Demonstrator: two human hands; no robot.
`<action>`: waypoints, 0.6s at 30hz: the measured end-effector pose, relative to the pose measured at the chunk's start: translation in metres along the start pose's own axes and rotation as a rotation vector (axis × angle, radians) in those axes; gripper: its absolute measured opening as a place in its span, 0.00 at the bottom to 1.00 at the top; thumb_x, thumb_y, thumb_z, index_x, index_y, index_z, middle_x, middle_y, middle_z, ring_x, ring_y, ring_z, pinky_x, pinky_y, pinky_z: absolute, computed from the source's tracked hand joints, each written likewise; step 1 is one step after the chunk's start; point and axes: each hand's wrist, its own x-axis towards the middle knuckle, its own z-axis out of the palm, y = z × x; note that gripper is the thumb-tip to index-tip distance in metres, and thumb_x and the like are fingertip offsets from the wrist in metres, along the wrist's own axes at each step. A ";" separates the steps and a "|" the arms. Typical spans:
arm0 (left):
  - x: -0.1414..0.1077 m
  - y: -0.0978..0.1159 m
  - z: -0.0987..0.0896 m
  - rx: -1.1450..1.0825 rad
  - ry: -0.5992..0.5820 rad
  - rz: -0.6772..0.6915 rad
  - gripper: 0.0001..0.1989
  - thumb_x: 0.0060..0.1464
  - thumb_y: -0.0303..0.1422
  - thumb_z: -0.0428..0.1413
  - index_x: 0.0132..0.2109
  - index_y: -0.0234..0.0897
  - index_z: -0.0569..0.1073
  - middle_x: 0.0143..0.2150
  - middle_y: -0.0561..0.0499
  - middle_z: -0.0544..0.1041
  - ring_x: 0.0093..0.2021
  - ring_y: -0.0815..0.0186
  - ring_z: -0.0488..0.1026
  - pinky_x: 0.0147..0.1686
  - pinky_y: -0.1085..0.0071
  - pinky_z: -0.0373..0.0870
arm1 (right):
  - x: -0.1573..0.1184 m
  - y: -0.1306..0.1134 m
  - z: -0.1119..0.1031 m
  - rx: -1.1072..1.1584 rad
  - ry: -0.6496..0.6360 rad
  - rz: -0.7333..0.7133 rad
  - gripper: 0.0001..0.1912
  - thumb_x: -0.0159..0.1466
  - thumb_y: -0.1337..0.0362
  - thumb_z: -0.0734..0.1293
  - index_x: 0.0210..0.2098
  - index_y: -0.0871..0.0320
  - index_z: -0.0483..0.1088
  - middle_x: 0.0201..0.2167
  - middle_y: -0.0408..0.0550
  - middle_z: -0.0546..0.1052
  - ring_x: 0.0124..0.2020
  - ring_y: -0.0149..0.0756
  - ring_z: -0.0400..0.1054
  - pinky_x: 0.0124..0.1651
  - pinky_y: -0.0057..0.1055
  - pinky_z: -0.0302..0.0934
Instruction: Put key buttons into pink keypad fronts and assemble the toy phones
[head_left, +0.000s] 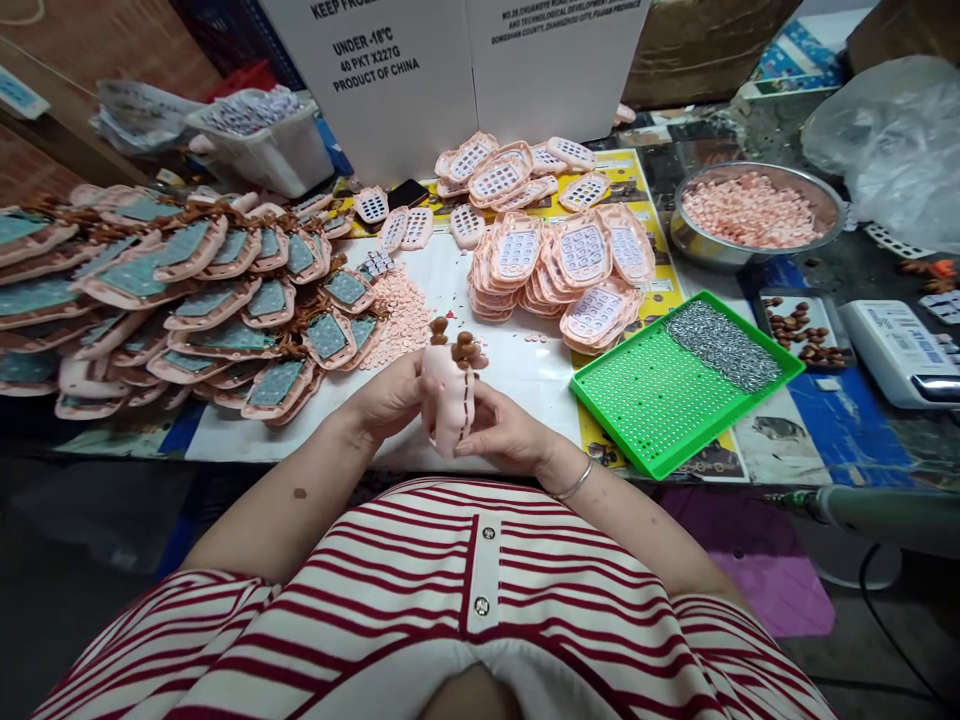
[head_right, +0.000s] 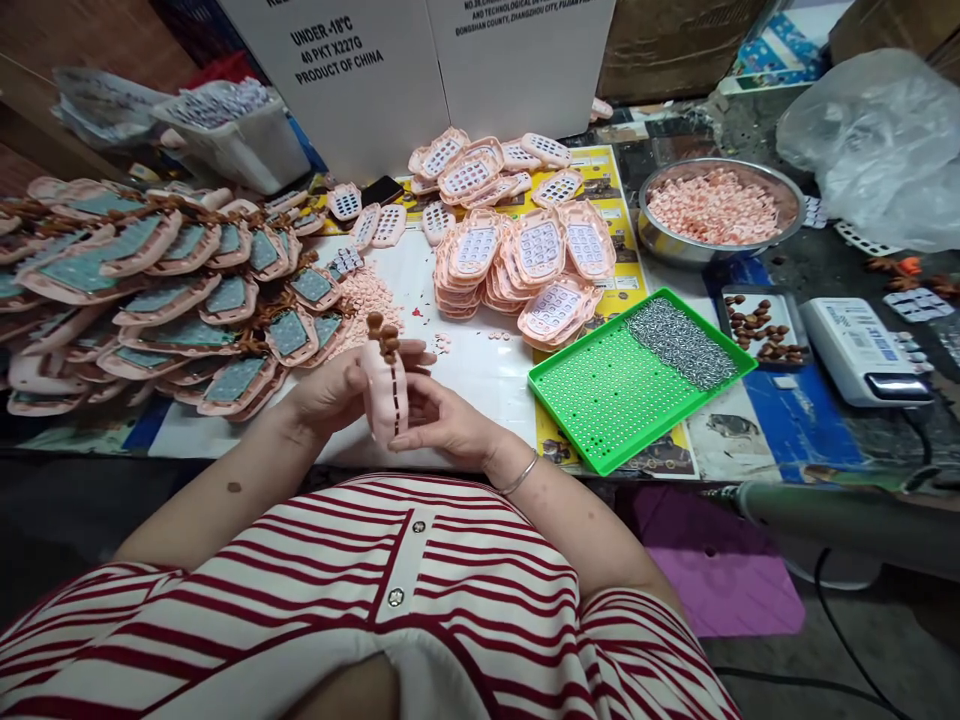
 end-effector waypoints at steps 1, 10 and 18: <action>-0.001 -0.001 0.001 -0.094 -0.030 -0.040 0.39 0.33 0.55 0.71 0.49 0.34 0.79 0.49 0.39 0.80 0.45 0.54 0.78 0.46 0.62 0.75 | -0.002 -0.001 0.001 -0.008 -0.048 0.013 0.33 0.46 0.57 0.81 0.49 0.54 0.70 0.40 0.43 0.76 0.42 0.35 0.72 0.49 0.35 0.68; 0.009 -0.015 0.032 -0.363 0.422 0.089 0.22 0.37 0.38 0.73 0.40 0.32 0.81 0.33 0.52 0.80 0.31 0.72 0.76 0.36 0.78 0.73 | -0.010 -0.004 0.015 -0.881 0.469 -0.146 0.27 0.69 0.44 0.57 0.55 0.60 0.62 0.41 0.55 0.76 0.41 0.42 0.72 0.46 0.42 0.67; 0.000 -0.012 0.027 -0.398 0.171 0.159 0.18 0.31 0.27 0.71 0.36 0.37 0.81 0.51 0.48 0.79 0.47 0.59 0.77 0.46 0.68 0.75 | -0.020 -0.019 0.013 -1.229 0.322 -0.473 0.21 0.73 0.53 0.55 0.59 0.59 0.60 0.52 0.58 0.76 0.49 0.41 0.74 0.48 0.37 0.69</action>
